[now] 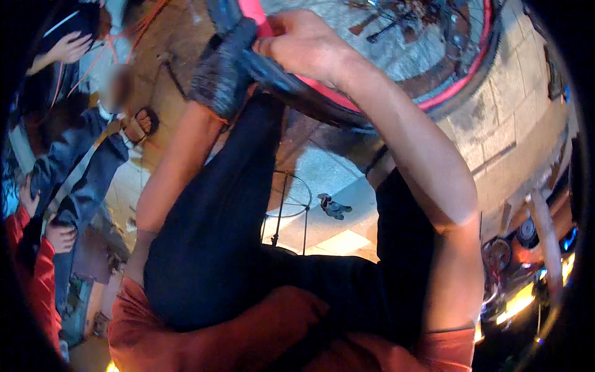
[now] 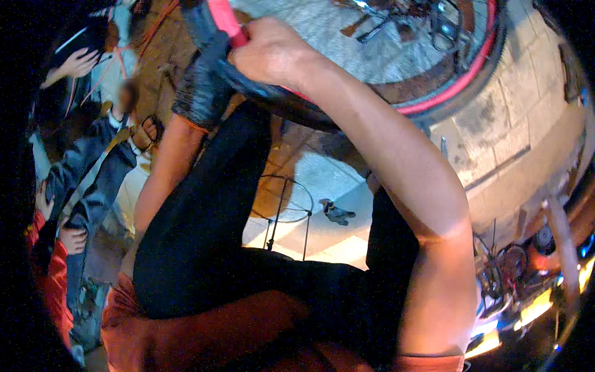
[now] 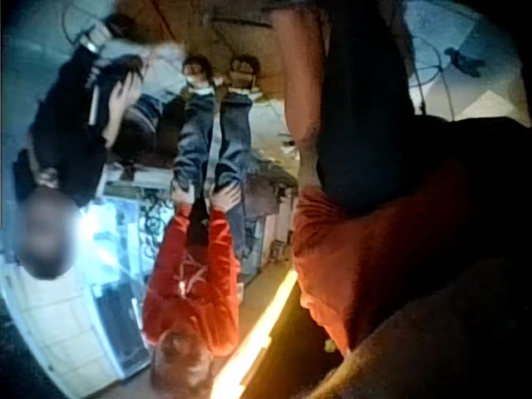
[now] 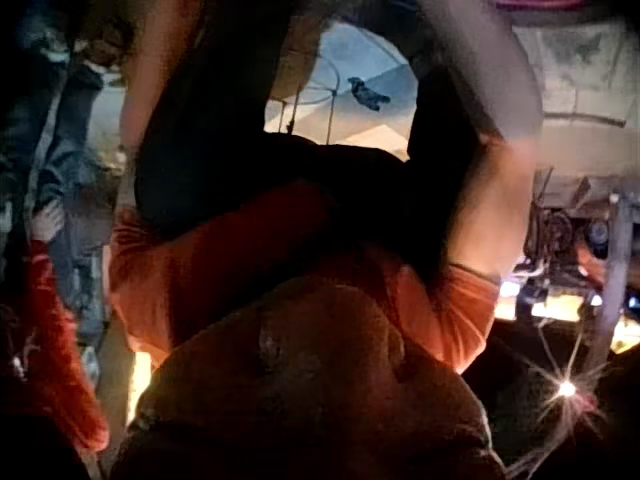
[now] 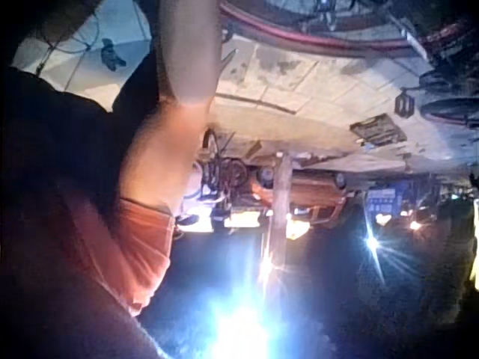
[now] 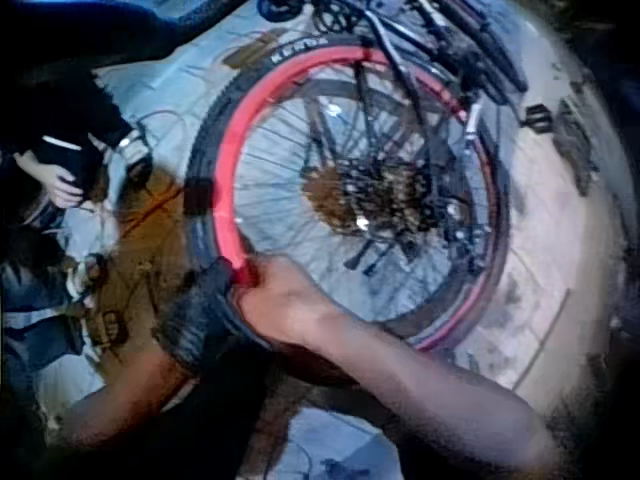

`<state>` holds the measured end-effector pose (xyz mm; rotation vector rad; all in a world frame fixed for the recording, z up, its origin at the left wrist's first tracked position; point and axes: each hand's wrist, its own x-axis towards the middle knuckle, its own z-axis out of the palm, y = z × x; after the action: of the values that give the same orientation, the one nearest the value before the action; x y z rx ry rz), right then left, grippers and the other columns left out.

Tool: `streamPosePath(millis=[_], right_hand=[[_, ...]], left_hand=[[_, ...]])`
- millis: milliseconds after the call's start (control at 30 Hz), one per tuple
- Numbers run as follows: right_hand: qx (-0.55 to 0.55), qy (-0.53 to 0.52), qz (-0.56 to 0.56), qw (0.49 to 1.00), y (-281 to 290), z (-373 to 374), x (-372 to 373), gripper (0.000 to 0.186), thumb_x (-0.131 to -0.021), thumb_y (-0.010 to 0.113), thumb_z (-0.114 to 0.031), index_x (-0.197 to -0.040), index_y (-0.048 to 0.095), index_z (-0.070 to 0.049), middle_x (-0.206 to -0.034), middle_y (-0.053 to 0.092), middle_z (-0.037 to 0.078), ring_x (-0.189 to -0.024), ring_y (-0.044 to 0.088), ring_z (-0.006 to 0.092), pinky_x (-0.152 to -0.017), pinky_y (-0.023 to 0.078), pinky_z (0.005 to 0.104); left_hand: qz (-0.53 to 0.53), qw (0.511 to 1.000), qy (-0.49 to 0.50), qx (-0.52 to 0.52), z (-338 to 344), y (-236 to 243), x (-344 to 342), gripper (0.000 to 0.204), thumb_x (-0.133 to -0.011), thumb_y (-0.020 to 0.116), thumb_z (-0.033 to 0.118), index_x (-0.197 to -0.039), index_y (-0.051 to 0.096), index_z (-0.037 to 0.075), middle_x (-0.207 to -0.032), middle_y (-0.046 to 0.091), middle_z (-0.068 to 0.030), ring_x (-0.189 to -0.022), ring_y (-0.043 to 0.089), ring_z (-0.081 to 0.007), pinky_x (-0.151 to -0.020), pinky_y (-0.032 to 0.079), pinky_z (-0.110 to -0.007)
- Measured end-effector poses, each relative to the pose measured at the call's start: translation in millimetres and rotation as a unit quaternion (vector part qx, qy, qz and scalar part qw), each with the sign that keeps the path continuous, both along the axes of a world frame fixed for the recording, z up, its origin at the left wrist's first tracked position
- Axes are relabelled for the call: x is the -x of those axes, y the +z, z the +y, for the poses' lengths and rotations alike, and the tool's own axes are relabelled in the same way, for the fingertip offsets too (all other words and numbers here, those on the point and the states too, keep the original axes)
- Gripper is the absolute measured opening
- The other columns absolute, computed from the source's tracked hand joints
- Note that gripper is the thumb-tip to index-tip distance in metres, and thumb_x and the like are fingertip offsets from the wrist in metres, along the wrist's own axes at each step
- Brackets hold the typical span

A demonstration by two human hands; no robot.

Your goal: The person sits on the floor and works on a bicycle wheel, using a tool to adjust the tire and rim. They then stand up, move to another bicycle, and use a wrench to tighten the disc brake rotor bolts on the rear wheel.

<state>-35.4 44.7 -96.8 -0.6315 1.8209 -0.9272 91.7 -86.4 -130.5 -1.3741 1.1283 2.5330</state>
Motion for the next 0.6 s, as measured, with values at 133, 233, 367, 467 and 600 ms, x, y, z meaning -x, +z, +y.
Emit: streamPosePath(millis=[133,233,367,467,600], right_hand=[[0.065,-0.02,-0.087,0.994,36.6,25.0,26.1,0.04,-0.096,0.066,-0.021,-0.129,0.063,0.001,-0.119,0.071,0.016,-0.108,0.065,0.0256,-0.099,0.049,0.0351],[0.125,-0.147,-0.175,0.966,23.8,91.5,31.8,0.037,-0.099,0.067,-0.007,-0.134,0.059,0.001,-0.097,0.066,0.003,-0.083,0.059,0.0091,-0.072,0.051,0.0269],[-0.035,-0.169,0.062,0.983,28.3,218.4,54.7,0.037,-0.1,0.067,-0.026,-0.128,0.067,-0.002,-0.103,0.074,0.008,-0.088,0.067,0.0126,-0.08,0.055,0.029],[-0.171,-0.392,0.126,0.895,-21.9,340.1,46.0,0.03,-0.099,0.066,-0.024,-0.115,0.071,0.001,-0.09,0.075,0.009,-0.081,0.07,0.0161,-0.076,0.056,0.0315],[-0.399,-0.301,0.236,0.833,-93.3,499.2,-32.7,0.041,-0.093,0.071,-0.033,-0.119,0.07,-0.002,-0.108,0.074,0.02,-0.1,0.072,0.033,-0.092,0.055,0.0399]], left_hand=[[-0.058,0.918,-0.192,0.342,-15.1,27.7,23.7,0.037,-0.103,0.06,0.035,-0.123,0.068,0.005,-0.111,0.069,-0.0048,-0.101,0.064,-0.017,-0.091,0.053,-0.035],[0.029,0.905,-0.177,0.386,-43.9,-0.8,34.0,0.038,-0.102,0.06,0.031,-0.128,0.066,0.004,-0.119,0.068,-0.0059,-0.108,0.063,-0.0174,-0.097,0.05,-0.035],[0.073,0.929,-0.127,0.339,-79.1,-31.2,29.1,0.041,-0.102,0.061,0.026,-0.135,0.064,0.002,-0.13,0.066,-0.0074,-0.118,0.06,-0.0179,-0.104,0.047,-0.036],[0.072,0.952,-0.073,0.288,-79.2,-24.2,21.2,0.048,-0.101,0.064,0.03,-0.139,0.061,0.001,-0.136,0.063,-0.0058,-0.12,0.059,-0.0172,-0.106,0.044,-0.034],[-0.044,0.936,-0.096,0.337,-49.2,0.0,46.8,0.054,-0.101,0.064,0.038,-0.142,0.059,0.002,-0.134,0.063,-0.0047,-0.119,0.058,-0.0159,-0.106,0.044,-0.034]])
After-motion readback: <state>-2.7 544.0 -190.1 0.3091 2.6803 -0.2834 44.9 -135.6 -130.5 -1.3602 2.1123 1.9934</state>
